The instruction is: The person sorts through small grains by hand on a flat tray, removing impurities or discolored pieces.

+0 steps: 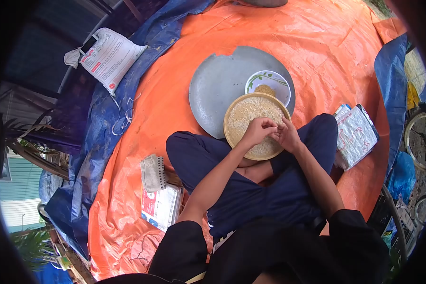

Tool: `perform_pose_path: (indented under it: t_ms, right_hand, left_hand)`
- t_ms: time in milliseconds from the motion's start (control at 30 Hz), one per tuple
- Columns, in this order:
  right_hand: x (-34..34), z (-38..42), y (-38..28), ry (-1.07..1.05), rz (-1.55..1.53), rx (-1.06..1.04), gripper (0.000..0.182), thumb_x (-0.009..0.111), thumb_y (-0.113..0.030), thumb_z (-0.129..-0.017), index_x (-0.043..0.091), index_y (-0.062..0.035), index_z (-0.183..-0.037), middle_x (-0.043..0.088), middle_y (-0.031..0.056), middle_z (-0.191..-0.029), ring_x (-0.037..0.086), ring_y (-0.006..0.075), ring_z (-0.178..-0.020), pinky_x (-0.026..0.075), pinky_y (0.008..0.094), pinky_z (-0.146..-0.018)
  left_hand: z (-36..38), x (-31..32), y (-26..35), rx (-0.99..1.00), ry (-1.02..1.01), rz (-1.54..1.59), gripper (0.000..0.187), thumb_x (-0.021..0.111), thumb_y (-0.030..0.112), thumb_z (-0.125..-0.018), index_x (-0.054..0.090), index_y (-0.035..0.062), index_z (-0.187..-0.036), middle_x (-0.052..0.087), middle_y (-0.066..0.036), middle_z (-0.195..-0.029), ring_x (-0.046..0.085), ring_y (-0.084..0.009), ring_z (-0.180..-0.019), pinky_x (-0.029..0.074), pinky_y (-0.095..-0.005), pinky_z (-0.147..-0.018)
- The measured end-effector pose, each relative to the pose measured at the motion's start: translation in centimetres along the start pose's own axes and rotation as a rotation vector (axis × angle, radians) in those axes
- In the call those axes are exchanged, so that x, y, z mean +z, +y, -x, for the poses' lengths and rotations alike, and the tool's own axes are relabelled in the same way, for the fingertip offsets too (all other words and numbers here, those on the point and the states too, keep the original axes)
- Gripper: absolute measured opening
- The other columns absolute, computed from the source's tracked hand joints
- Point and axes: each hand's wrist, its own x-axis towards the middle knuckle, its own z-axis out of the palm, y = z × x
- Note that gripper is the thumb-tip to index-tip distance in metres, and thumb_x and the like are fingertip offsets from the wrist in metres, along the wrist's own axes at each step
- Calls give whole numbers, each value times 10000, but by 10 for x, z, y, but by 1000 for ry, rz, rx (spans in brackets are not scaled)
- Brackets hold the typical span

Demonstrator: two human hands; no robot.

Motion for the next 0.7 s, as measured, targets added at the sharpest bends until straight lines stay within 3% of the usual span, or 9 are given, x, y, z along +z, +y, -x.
perform_pose_path:
  t_ms: [267, 433, 533, 633, 700]
  right_hand:
    - [7, 5, 4, 77, 6, 0, 469, 405, -393, -968, 557, 12, -1150, 622, 78, -1069, 597, 157, -940, 487, 278, -859]
    - [-3, -1, 6, 53, 7, -11, 466, 380, -348, -982, 530, 64, -1142, 605, 144, -1075, 594, 208, -965, 492, 295, -900]
    - [2, 2, 3, 101, 44, -34, 480, 373, -347, -986, 516, 86, -1136, 596, 180, -1069, 593, 255, -1006, 492, 304, -921]
    - [7, 5, -3, 125, 8, -50, 491, 372, -351, -987, 511, 96, -1133, 592, 194, -1069, 591, 285, -1039, 492, 309, -926]
    - [6, 5, -5, 122, -21, -61, 497, 376, -356, -985, 509, 98, -1137, 591, 195, -1071, 592, 289, -1044, 492, 309, -926]
  left_hand:
    - [0, 9, -6, 77, 76, -217, 153, 672, 117, -796, 663, -17, -868, 678, -109, -756, 645, -149, -690, 510, -290, -659]
    - [-4, 5, -10, 120, 156, -297, 175, 654, 163, -818, 651, -7, -862, 668, -134, -755, 645, -194, -669, 503, -314, -637]
    - [-6, -10, -2, 44, 241, -457, 179, 638, 192, -827, 634, 13, -817, 655, -148, -764, 642, -256, -685, 495, -365, -633]
    - [-5, -27, -10, 105, 371, -720, 219, 604, 226, -842, 624, 10, -814, 644, -155, -777, 639, -330, -728, 490, -434, -642]
    - [-7, -31, -16, 97, 385, -844, 219, 636, 232, -820, 630, 13, -822, 634, -159, -841, 625, -325, -808, 478, -433, -705]
